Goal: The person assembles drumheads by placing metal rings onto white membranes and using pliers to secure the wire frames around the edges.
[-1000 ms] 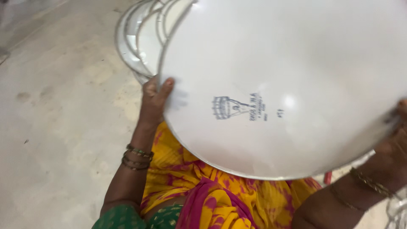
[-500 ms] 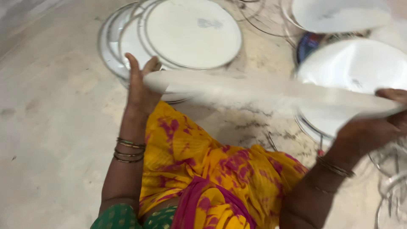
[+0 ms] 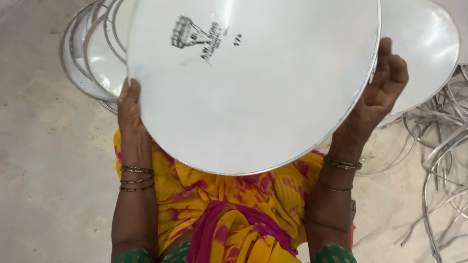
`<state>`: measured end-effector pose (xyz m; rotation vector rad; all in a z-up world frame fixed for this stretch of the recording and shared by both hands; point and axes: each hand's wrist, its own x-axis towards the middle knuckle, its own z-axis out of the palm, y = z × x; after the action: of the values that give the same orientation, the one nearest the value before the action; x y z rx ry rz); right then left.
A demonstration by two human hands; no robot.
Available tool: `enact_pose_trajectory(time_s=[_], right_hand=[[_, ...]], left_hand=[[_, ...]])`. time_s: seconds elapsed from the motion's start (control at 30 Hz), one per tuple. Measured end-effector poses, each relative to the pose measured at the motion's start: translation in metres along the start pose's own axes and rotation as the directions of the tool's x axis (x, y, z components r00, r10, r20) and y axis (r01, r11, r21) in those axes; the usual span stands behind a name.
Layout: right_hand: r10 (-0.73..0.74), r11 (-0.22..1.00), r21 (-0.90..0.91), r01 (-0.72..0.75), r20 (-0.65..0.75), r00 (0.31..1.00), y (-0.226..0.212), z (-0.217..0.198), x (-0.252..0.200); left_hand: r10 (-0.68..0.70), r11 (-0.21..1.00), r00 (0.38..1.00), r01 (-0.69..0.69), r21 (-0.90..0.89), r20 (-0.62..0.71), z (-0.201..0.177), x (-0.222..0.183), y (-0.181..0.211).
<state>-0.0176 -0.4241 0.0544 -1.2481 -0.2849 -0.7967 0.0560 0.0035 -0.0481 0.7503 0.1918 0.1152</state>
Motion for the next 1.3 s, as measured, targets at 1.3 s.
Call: enact_pose_trajectory(time_s=[1.3], right_hand=[[0.381,0.923,0.014,-0.385,0.107,0.918,-0.032,0.031,-0.043]], left_hand=[[0.35,0.936,0.928,-0.34,-0.088,0.128,-0.018,-0.022,0.04]])
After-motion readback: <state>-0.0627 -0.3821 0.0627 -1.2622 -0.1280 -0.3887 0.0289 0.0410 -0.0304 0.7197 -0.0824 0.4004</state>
